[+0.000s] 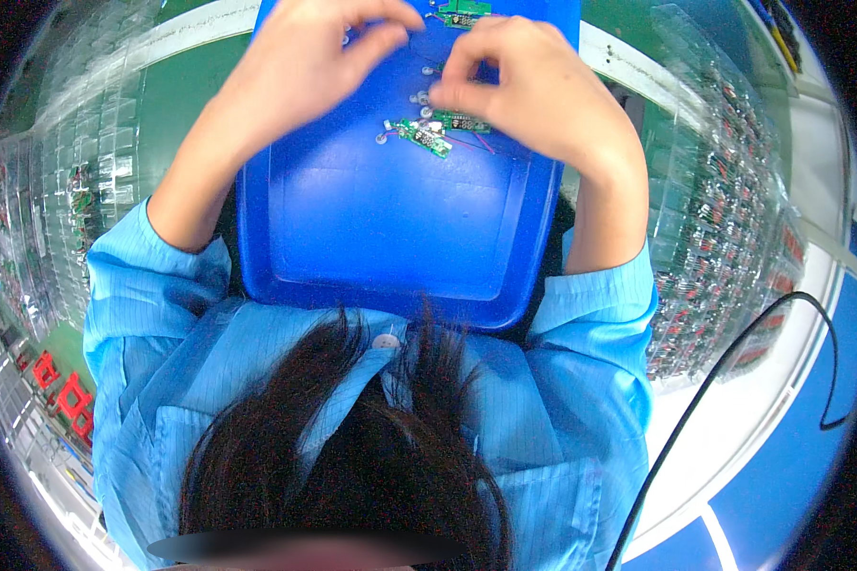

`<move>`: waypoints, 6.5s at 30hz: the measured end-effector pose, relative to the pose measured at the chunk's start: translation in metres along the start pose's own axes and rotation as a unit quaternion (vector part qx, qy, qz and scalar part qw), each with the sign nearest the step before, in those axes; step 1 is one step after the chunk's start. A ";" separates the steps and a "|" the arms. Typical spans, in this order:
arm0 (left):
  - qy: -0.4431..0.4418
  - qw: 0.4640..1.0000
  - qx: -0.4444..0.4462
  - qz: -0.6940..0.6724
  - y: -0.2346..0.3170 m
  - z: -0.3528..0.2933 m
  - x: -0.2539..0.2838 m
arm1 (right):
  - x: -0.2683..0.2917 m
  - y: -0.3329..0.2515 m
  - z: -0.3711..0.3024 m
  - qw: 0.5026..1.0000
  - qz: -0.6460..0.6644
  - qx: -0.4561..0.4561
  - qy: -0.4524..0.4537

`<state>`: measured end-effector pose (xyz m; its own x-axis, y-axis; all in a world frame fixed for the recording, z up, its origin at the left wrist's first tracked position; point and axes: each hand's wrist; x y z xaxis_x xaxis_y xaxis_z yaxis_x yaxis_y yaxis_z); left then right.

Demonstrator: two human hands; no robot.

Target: The person assembles small components onto printed circuit boards by hand.

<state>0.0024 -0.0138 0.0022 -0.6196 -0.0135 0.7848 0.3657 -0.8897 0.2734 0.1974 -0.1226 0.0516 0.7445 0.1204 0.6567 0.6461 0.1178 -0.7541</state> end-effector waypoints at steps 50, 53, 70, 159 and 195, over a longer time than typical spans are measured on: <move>0.005 0.984 0.094 -0.151 0.024 0.003 0.017 | -0.026 0.012 0.013 0.949 0.226 -0.037 0.217; 0.035 0.990 0.057 -0.123 0.027 0.003 0.021 | -0.033 -0.009 0.013 0.953 -0.103 0.016 0.286; -0.143 0.673 0.288 -0.666 -0.010 0.006 0.000 | -0.049 0.013 0.034 0.764 0.486 0.327 0.270; -0.060 0.984 0.141 0.093 -0.039 0.033 0.000 | -0.018 0.027 0.016 0.977 -0.016 -0.027 0.213; 0.173 0.977 -0.055 -0.109 0.025 0.008 0.013 | -0.017 0.010 0.009 0.964 0.093 -0.015 0.250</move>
<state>0.0092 -0.0330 0.0234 -0.8790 0.0450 0.4747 0.1339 -0.9322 0.3363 0.1896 -0.1144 0.0328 0.8314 -0.3535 0.4287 0.4920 0.1097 -0.8636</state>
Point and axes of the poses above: each hand's wrist, its own z-axis towards the middle knuckle, its own x-axis out of the back of the hand, y = z × x, and after that the axes turned 13 degrees about z, right-handed
